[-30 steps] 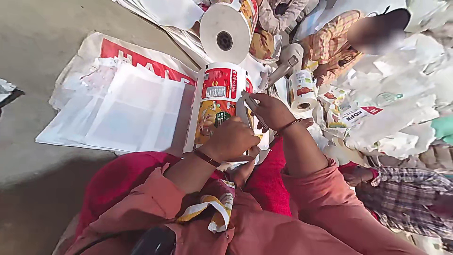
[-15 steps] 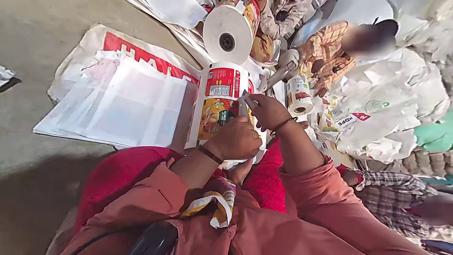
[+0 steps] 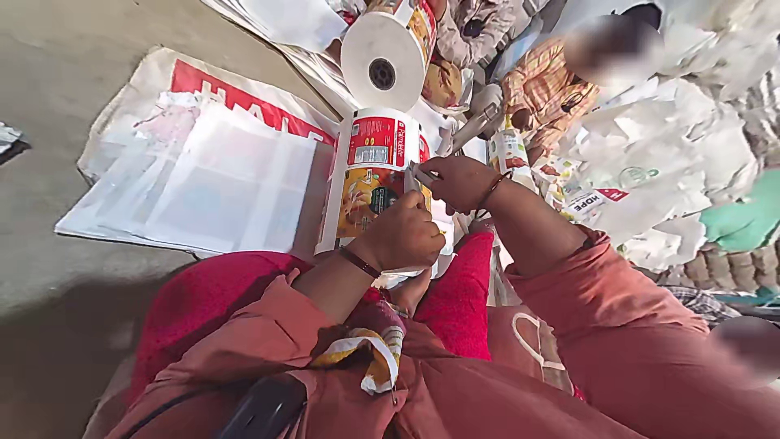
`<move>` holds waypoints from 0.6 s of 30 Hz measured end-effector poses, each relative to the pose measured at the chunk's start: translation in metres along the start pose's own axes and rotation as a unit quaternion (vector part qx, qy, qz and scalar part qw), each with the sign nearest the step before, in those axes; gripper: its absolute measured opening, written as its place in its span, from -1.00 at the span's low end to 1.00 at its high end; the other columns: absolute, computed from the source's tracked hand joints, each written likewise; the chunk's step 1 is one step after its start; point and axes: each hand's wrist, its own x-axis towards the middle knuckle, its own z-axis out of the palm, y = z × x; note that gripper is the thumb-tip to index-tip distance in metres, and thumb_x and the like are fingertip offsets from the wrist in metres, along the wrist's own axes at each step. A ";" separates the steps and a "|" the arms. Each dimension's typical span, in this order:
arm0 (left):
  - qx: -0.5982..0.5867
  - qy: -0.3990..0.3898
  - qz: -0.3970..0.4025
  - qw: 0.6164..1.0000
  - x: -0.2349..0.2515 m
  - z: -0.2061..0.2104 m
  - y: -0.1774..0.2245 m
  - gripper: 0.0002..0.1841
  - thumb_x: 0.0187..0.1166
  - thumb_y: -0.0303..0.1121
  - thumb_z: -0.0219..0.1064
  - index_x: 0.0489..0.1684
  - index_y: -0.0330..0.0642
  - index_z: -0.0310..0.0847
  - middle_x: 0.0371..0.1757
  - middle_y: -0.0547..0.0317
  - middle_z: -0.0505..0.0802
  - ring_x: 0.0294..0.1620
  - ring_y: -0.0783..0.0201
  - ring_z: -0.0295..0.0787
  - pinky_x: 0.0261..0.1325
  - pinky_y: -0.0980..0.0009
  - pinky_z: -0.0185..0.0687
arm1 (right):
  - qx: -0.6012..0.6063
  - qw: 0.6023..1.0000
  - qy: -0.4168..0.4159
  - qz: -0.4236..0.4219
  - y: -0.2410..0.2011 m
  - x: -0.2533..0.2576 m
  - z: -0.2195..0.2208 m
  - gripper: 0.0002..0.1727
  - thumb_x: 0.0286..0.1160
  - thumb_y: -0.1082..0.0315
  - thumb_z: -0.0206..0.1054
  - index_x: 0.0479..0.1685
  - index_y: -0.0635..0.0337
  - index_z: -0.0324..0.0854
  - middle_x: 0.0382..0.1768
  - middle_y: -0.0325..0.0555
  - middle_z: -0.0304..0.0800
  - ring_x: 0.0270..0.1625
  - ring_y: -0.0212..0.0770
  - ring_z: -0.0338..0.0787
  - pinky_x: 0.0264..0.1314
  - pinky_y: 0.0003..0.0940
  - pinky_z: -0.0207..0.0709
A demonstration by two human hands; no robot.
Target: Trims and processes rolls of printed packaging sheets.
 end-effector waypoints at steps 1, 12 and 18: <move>0.000 0.002 0.000 1.000 0.000 -0.001 0.000 -0.74 0.57 -0.39 0.21 -0.54 -0.05 0.73 -0.56 0.20 0.80 -0.40 0.14 0.75 0.21 0.00 0.46 | 0.016 1.000 -0.001 -0.003 0.002 -0.001 -0.001 -0.53 0.83 0.34 0.04 0.68 0.02 0.41 -0.13 0.05 0.80 -0.61 -0.20 0.69 -0.54 -0.25 0.64; -0.036 0.022 0.001 0.999 0.000 0.000 0.000 -0.71 0.59 -0.40 0.18 -0.59 -0.11 0.70 -0.64 0.17 0.73 -0.46 0.11 0.72 0.25 -0.03 0.50 | 0.113 0.970 0.217 -0.011 0.026 0.015 0.059 -0.38 0.63 0.15 0.39 0.67 0.01 0.36 0.11 0.26 0.74 -0.09 0.19 0.83 -0.06 0.19 0.70; -0.025 -0.002 -0.002 1.000 0.001 -0.003 0.001 -0.76 0.57 -0.40 0.22 -0.53 -0.08 0.73 -0.59 0.18 0.77 -0.41 0.13 0.76 0.25 -0.01 0.49 | 0.010 0.978 0.202 0.050 0.028 0.020 0.057 -0.54 0.52 0.00 0.43 0.12 0.21 0.69 0.11 0.29 0.69 0.09 0.26 0.78 0.03 0.29 0.64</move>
